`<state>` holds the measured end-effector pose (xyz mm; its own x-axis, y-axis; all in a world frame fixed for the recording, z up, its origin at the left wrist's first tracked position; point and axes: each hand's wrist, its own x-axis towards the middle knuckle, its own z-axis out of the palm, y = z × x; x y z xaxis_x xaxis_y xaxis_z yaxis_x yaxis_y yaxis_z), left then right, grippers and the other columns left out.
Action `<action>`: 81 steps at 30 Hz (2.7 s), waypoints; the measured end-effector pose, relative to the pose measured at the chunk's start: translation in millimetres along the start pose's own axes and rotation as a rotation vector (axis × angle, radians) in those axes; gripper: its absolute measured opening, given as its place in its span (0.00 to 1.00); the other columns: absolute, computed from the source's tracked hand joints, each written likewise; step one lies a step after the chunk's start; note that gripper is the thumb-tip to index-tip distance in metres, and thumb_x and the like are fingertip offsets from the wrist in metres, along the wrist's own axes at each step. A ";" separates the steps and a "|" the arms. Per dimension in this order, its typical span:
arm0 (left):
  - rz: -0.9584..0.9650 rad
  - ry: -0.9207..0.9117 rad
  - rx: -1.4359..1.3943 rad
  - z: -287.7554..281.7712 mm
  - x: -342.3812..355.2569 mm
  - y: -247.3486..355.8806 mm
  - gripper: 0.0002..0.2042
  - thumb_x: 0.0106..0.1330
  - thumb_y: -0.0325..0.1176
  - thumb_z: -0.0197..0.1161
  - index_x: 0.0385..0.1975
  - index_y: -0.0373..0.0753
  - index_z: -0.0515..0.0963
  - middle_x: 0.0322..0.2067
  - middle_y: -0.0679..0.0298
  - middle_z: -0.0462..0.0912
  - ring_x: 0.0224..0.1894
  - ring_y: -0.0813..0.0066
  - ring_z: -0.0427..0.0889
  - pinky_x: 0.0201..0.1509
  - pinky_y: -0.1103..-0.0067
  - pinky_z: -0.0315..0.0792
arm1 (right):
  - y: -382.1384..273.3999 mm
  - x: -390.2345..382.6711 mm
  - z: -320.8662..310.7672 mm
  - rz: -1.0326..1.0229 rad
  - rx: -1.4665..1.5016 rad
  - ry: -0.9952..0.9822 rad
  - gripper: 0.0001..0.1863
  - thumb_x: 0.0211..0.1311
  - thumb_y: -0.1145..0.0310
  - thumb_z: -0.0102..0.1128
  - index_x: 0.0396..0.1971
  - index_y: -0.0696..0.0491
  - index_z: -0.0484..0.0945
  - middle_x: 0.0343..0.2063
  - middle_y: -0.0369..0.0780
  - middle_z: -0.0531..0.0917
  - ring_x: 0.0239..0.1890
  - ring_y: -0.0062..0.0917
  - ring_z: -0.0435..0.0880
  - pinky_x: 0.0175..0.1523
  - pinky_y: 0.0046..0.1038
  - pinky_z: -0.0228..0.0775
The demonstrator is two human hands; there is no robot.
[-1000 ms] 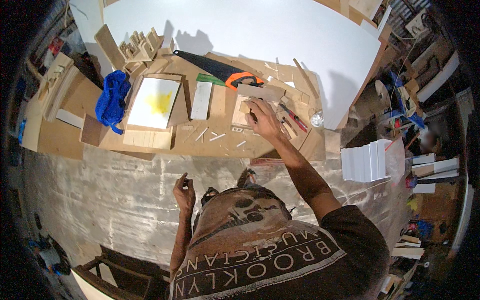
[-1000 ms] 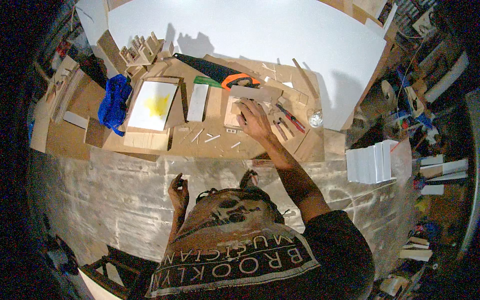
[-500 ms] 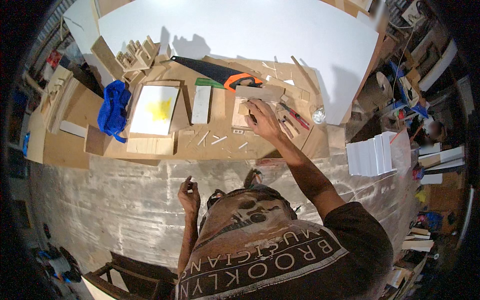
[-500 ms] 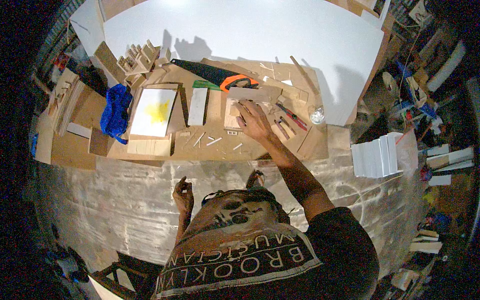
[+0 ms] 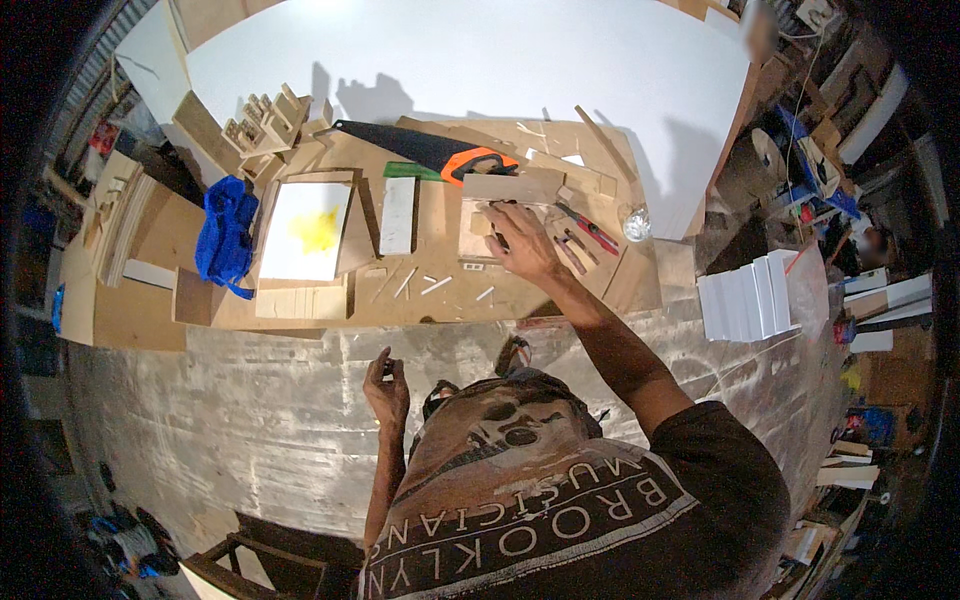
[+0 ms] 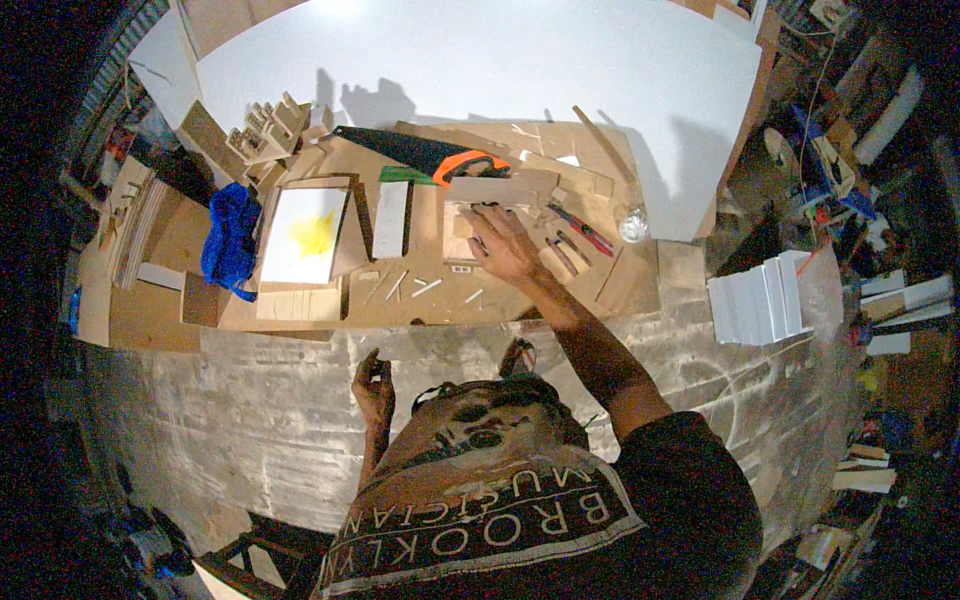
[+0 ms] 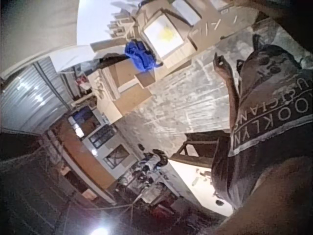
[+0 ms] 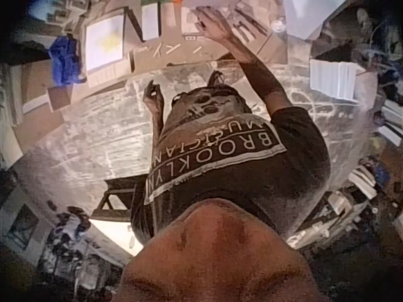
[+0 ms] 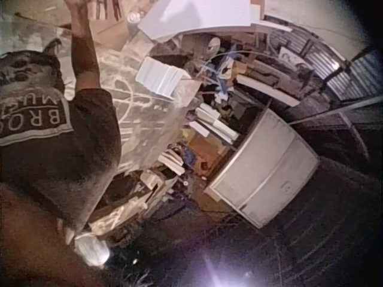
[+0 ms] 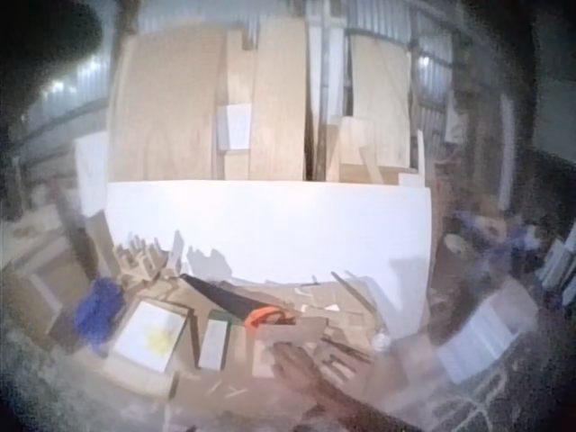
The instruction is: The person builds a small wooden house model by applying adhesive to small wooden strips and attaching them to the frame of the model.
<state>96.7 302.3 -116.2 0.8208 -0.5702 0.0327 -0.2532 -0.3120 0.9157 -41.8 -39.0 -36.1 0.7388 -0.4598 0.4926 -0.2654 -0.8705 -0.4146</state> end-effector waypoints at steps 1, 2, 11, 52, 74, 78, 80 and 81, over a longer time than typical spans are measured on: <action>0.000 -0.001 0.001 1.2 0.5 2.3 0.14 0.62 0.23 0.64 0.49 0.30 0.79 0.30 0.58 0.80 0.32 0.70 0.79 0.39 0.75 0.75 | 0.5 0.0 0.2 -0.009 -0.006 -0.001 0.32 0.54 0.70 0.64 0.61 0.52 0.69 0.53 0.47 0.76 0.56 0.44 0.73 0.61 0.44 0.66; -0.004 0.001 -0.004 2.4 0.9 4.5 0.14 0.62 0.24 0.64 0.49 0.30 0.79 0.30 0.58 0.80 0.32 0.71 0.79 0.39 0.76 0.75 | 0.9 -0.4 0.3 -0.008 -0.005 0.000 0.32 0.54 0.70 0.64 0.61 0.52 0.69 0.53 0.47 0.76 0.56 0.44 0.73 0.61 0.44 0.66; 0.003 -0.006 -0.001 11.1 -2.9 14.5 0.14 0.64 0.24 0.64 0.49 0.30 0.79 0.30 0.60 0.79 0.33 0.75 0.78 0.38 0.78 0.75 | 1.9 1.1 -4.0 -0.004 -0.025 -0.046 0.32 0.54 0.68 0.63 0.63 0.52 0.68 0.51 0.47 0.77 0.54 0.43 0.74 0.60 0.44 0.67; -0.724 -0.802 -0.937 208.2 20.2 215.8 0.17 0.75 0.34 0.51 0.59 0.33 0.68 0.49 0.54 0.79 0.36 0.71 0.82 0.37 0.81 0.76 | 310.1 -127.7 -154.8 0.623 -0.101 -0.120 0.15 0.55 0.71 0.62 0.43 0.56 0.82 0.43 0.52 0.83 0.47 0.47 0.81 0.52 0.40 0.73; -0.557 -1.014 -0.783 303.6 20.2 204.7 0.10 0.73 0.35 0.52 0.47 0.37 0.70 0.34 0.67 0.74 0.38 0.75 0.77 0.38 0.75 0.74 | 320.0 -173.7 -137.0 0.470 -0.115 -0.212 0.18 0.64 0.64 0.51 0.51 0.52 0.77 0.48 0.52 0.80 0.44 0.52 0.80 0.50 0.45 0.73; -0.402 -0.904 -0.599 360.9 21.1 174.0 0.14 0.70 0.41 0.58 0.45 0.36 0.70 0.30 0.67 0.73 0.35 0.74 0.76 0.40 0.75 0.74 | 326.4 -156.8 -128.8 0.479 -0.245 -0.720 0.19 0.63 0.59 0.53 0.48 0.55 0.78 0.47 0.54 0.80 0.49 0.53 0.78 0.56 0.45 0.70; 0.025 -0.747 -0.358 395.4 20.6 157.5 0.18 0.68 0.43 0.61 0.49 0.37 0.70 0.32 0.62 0.77 0.34 0.72 0.79 0.40 0.73 0.75 | 297.1 -141.7 -129.6 0.496 -0.202 -0.574 0.18 0.60 0.61 0.57 0.45 0.57 0.78 0.46 0.52 0.79 0.51 0.51 0.77 0.55 0.44 0.70; 0.307 -0.621 -0.258 422.1 19.4 152.0 0.21 0.66 0.43 0.62 0.52 0.37 0.70 0.33 0.58 0.80 0.34 0.71 0.81 0.40 0.72 0.76 | 299.1 -144.8 -133.0 0.509 -0.194 -0.525 0.17 0.58 0.62 0.58 0.43 0.58 0.78 0.46 0.52 0.79 0.51 0.50 0.76 0.55 0.43 0.70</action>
<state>-142.0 -76.9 -145.4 0.2718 -0.9522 0.1395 -0.2337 0.0753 0.9694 -310.6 -256.1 -129.6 0.6808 -0.7117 -0.1730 -0.7212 -0.6103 -0.3277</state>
